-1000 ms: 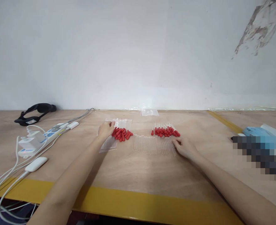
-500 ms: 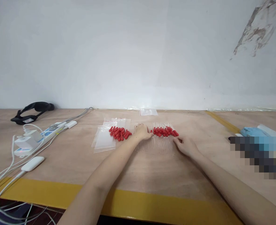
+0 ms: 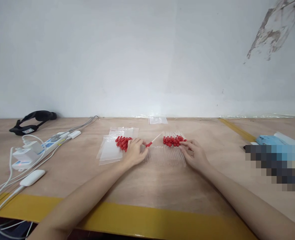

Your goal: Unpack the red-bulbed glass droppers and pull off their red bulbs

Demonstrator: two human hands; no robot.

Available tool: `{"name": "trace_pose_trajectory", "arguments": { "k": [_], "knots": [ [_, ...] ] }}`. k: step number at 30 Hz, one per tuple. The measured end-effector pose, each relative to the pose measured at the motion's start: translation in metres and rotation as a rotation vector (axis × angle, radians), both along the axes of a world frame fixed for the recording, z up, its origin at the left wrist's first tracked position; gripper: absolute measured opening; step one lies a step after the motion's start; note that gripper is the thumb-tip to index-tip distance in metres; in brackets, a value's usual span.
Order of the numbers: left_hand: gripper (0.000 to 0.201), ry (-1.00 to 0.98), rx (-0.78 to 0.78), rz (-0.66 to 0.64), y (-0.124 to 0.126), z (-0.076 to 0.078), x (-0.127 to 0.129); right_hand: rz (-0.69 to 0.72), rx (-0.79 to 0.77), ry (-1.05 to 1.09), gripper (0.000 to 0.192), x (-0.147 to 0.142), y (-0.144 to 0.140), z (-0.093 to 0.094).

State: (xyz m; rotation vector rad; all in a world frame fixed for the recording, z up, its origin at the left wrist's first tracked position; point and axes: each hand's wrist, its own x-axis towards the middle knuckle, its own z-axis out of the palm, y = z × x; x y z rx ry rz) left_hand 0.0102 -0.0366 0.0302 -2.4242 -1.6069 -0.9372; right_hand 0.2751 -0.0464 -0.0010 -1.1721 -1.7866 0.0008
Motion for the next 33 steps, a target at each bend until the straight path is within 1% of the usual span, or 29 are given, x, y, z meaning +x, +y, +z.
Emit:
{"name": "trace_pose_trajectory", "arguments": {
  "k": [2, 3, 6, 8, 10, 14, 17, 20, 23, 25, 28, 33],
  "knots": [
    [0.012, 0.042, 0.045, -0.089, -0.017, -0.007, -0.011, 0.071, 0.121, -0.062, 0.033, -0.007, -0.006, 0.003],
    [0.011, 0.053, 0.064, -0.121, -0.023, -0.011, -0.015, 0.103, 0.151, -0.118, 0.034, -0.011, -0.009, 0.005],
    [0.010, 0.062, 0.106, -0.199, -0.033, -0.019, -0.017, 0.178, 0.172, -0.331, 0.037, -0.022, -0.019, 0.008],
    [0.009, 0.066, 0.121, -0.252, -0.035, -0.022, -0.014, 0.190, 0.187, -0.439, 0.035, -0.029, -0.023, 0.008],
    [0.010, 0.073, 0.127, -0.297, -0.035, -0.023, -0.011, 0.180, 0.211, -0.490, 0.031, -0.035, -0.025, 0.005],
    [0.011, 0.079, 0.130, -0.337, -0.039, -0.023, -0.007, 0.204, 0.193, -0.523, 0.023, -0.045, -0.025, 0.001],
    [0.016, 0.068, 0.148, -0.345, -0.042, -0.021, -0.005, 0.237, 0.134, -0.476, 0.024, -0.052, -0.028, 0.000],
    [0.023, 0.103, 0.175, -0.388, -0.042, -0.021, -0.002, 0.275, 0.052, -0.417, 0.025, -0.057, -0.033, 0.001],
    [0.016, 0.161, 0.215, -0.433, -0.040, -0.024, 0.000, 0.329, -0.012, -0.433, 0.026, -0.060, -0.039, 0.004],
    [0.015, 0.196, 0.234, -0.446, -0.039, -0.025, 0.001, 0.355, -0.028, -0.459, 0.026, -0.061, -0.040, 0.006],
    [0.018, 0.254, 0.234, -0.460, -0.040, -0.025, 0.002, 0.366, -0.004, -0.472, 0.027, -0.062, -0.040, 0.006],
    [0.024, 0.273, 0.177, -0.462, -0.043, -0.022, 0.001, 0.364, 0.136, -0.490, 0.027, -0.058, -0.038, 0.002]
  ]
}}
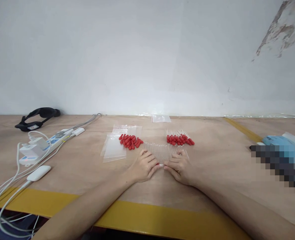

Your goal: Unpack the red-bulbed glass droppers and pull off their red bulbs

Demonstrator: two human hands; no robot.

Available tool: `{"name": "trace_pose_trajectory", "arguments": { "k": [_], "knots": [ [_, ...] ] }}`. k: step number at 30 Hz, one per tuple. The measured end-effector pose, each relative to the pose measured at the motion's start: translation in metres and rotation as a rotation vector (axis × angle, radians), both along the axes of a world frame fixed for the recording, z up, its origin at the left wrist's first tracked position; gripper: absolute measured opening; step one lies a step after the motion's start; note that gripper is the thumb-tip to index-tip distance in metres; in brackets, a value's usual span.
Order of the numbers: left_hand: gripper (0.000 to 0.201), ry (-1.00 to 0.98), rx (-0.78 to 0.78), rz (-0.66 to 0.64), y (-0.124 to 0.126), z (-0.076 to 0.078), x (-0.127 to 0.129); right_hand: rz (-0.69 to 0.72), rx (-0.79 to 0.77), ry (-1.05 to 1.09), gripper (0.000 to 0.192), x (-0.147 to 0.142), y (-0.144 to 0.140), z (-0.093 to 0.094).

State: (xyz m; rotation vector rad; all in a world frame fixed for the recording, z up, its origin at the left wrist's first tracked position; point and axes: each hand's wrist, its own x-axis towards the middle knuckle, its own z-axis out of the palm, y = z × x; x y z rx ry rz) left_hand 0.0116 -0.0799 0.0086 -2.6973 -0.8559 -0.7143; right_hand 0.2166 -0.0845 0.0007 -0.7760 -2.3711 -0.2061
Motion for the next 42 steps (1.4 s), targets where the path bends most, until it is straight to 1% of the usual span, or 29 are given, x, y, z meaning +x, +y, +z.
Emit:
{"name": "trace_pose_trajectory", "arguments": {
  "k": [2, 4, 7, 8, 10, 12, 15, 17, 20, 22, 24, 26, 29, 32, 35, 38, 40, 42],
  "knots": [
    [0.028, -0.004, -0.028, 0.018, 0.002, 0.000, -0.007, -0.008, 0.046, -0.004, 0.026, 0.009, 0.002, -0.001],
    [0.032, -0.040, -0.059, 0.077, 0.005, 0.001, -0.019, -0.063, 0.062, 0.030, 0.024, 0.023, 0.006, -0.001],
    [0.031, -0.160, -0.116, 0.190, 0.012, 0.004, -0.035, -0.247, 0.029, 0.162, 0.023, 0.038, 0.014, 0.001],
    [0.028, -0.205, -0.138, 0.203, 0.015, 0.006, -0.039, -0.300, 0.012, 0.183, 0.024, 0.040, 0.016, 0.001],
    [0.024, -0.313, -0.172, 0.210, 0.021, 0.010, -0.043, -0.359, -0.001, 0.185, 0.027, 0.038, 0.019, 0.002],
    [0.022, -0.419, -0.181, 0.263, 0.030, 0.015, -0.048, -0.381, 0.009, 0.163, 0.028, 0.031, 0.020, 0.001],
    [0.024, -0.522, -0.156, 0.474, 0.049, 0.023, -0.064, -0.437, 0.043, 0.169, 0.024, 0.024, 0.023, -0.001],
    [0.025, -0.515, -0.161, 0.602, 0.064, 0.029, -0.078, -0.468, 0.072, 0.158, 0.023, 0.022, 0.025, -0.003],
    [0.027, -0.468, -0.233, 0.745, 0.086, 0.037, -0.098, -0.475, 0.105, 0.120, 0.022, 0.023, 0.028, -0.005],
    [0.030, -0.450, -0.282, 0.800, 0.098, 0.040, -0.105, -0.455, 0.105, 0.105, 0.022, 0.023, 0.029, -0.005],
    [0.033, -0.425, -0.324, 0.818, 0.107, 0.040, -0.108, -0.424, 0.091, 0.083, 0.021, 0.023, 0.029, -0.006],
    [0.032, -0.399, -0.361, 0.811, 0.112, 0.038, -0.108, -0.397, 0.078, 0.060, 0.022, 0.022, 0.029, -0.007],
    [0.032, -0.376, -0.380, 0.788, 0.113, 0.035, -0.107, -0.379, 0.065, 0.031, 0.025, 0.022, 0.028, -0.007],
    [0.030, -0.392, -0.343, 0.807, 0.110, 0.037, -0.105, -0.371, 0.048, 0.024, 0.031, 0.021, 0.026, -0.005],
    [0.028, -0.435, -0.265, 0.830, 0.108, 0.043, -0.098, -0.374, 0.015, 0.051, 0.035, 0.020, 0.024, -0.003],
    [0.025, -0.404, -0.223, 0.758, 0.108, 0.047, -0.076, -0.426, -0.021, 0.116, 0.034, 0.023, 0.025, 0.000],
    [0.023, -0.352, -0.236, 0.690, 0.108, 0.047, -0.053, -0.490, -0.048, 0.171, 0.033, 0.029, 0.027, 0.001],
    [0.019, -0.304, -0.267, 0.633, 0.106, 0.044, -0.024, -0.559, -0.087, 0.219, 0.035, 0.039, 0.032, 0.001]
  ]
}}
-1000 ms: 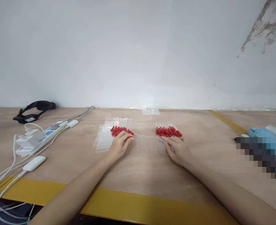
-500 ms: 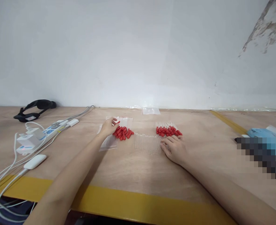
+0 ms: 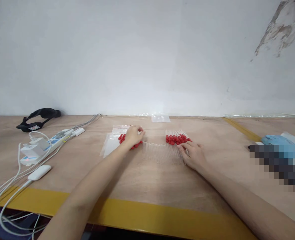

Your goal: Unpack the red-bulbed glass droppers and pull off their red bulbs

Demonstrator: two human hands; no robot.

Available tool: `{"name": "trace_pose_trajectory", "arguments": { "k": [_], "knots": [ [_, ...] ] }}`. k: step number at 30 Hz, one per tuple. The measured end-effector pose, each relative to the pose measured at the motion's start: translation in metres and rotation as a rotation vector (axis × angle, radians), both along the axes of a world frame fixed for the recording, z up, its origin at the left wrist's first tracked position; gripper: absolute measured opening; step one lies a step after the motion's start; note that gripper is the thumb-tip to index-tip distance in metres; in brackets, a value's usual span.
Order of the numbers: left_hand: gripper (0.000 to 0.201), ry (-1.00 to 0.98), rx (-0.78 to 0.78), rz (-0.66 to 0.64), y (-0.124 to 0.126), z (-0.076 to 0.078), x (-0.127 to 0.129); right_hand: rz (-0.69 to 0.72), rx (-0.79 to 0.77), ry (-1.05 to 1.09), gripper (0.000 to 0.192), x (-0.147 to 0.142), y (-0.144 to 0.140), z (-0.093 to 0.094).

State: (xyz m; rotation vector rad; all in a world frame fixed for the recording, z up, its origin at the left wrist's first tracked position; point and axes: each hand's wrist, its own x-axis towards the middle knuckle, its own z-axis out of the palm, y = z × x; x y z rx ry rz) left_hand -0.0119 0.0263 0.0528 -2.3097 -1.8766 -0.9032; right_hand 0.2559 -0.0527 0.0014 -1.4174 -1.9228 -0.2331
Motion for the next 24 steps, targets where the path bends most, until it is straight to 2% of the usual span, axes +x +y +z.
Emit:
{"name": "trace_pose_trajectory", "arguments": {
  "k": [5, 9, 13, 16, 20, 24],
  "knots": [
    [0.022, 0.029, -0.138, -0.050, -0.001, -0.009, 0.069, -0.132, -0.163, 0.129, 0.044, 0.027, 0.012, -0.001],
    [0.038, -0.015, -0.311, 0.003, 0.008, -0.016, 0.098, -0.186, -0.263, 0.170, 0.045, 0.034, 0.017, -0.002],
    [0.037, -0.079, -0.449, 0.020, 0.020, -0.022, 0.107, -0.161, -0.284, 0.212, 0.045, 0.033, 0.022, -0.008],
    [0.031, -0.134, -0.483, 0.029, 0.026, -0.026, 0.109, -0.108, -0.321, 0.285, 0.044, 0.033, 0.026, -0.014],
    [0.026, -0.218, -0.453, 0.036, 0.028, -0.028, 0.107, -0.050, -0.311, 0.332, 0.039, 0.032, 0.029, -0.018],
    [0.023, -0.303, -0.376, 0.012, 0.023, -0.023, 0.093, 0.035, -0.304, 0.351, 0.037, 0.029, 0.029, -0.019]
  ]
}}
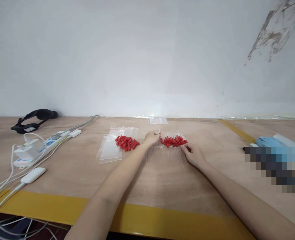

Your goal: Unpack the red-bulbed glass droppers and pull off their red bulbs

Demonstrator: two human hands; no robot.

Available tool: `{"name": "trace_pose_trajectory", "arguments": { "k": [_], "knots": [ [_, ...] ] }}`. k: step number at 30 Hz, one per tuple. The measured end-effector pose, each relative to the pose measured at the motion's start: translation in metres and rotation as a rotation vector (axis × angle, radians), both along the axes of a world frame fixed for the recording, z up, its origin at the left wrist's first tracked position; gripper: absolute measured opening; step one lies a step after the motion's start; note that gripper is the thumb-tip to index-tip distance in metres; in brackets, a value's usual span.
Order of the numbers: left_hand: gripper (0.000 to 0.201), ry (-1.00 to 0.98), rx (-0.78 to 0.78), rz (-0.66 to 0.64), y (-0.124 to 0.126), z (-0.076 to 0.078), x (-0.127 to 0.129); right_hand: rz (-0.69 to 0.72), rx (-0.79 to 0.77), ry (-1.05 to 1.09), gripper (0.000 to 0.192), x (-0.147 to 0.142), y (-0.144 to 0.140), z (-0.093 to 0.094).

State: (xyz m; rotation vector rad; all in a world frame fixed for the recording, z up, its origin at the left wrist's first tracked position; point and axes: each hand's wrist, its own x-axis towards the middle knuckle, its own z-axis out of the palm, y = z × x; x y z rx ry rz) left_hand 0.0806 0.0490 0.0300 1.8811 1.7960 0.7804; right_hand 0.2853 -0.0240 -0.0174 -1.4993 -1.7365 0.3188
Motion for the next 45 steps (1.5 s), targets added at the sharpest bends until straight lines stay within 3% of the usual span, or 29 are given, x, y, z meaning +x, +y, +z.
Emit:
{"name": "trace_pose_trajectory", "arguments": {
  "k": [6, 12, 17, 22, 27, 31, 37, 45],
  "knots": [
    [0.021, -0.082, 0.185, -0.088, -0.040, 0.008, -0.046, 0.086, 0.028, 0.081, 0.036, -0.001, 0.000, 0.000],
    [0.009, -0.042, 0.469, -0.342, -0.099, -0.006, -0.087, 0.122, 0.241, 0.116, 0.030, -0.012, -0.010, 0.007],
    [0.005, 0.034, 0.614, -0.484, -0.125, -0.018, -0.088, 0.334, 0.468, -0.192, 0.037, -0.037, -0.037, 0.021],
    [0.002, 0.017, 0.673, -0.513, -0.134, -0.023, -0.078, 0.431, 0.522, -0.482, 0.026, -0.057, -0.053, 0.021],
    [0.023, 0.130, 0.717, -0.530, -0.136, -0.027, -0.072, 0.491, 0.428, -0.448, 0.024, -0.066, -0.059, 0.021],
    [0.017, 0.325, 0.738, -0.601, -0.135, -0.028, -0.072, 0.550, 0.386, -0.390, 0.029, -0.070, -0.064, 0.026],
    [0.025, 0.480, 0.723, -0.662, -0.139, -0.020, -0.074, 0.583, 0.562, -0.420, 0.027, -0.067, -0.063, 0.023],
    [0.031, 0.487, 0.665, -0.693, -0.141, -0.018, -0.074, 0.567, 0.745, -0.505, 0.018, -0.060, -0.061, 0.018]
  ]
}}
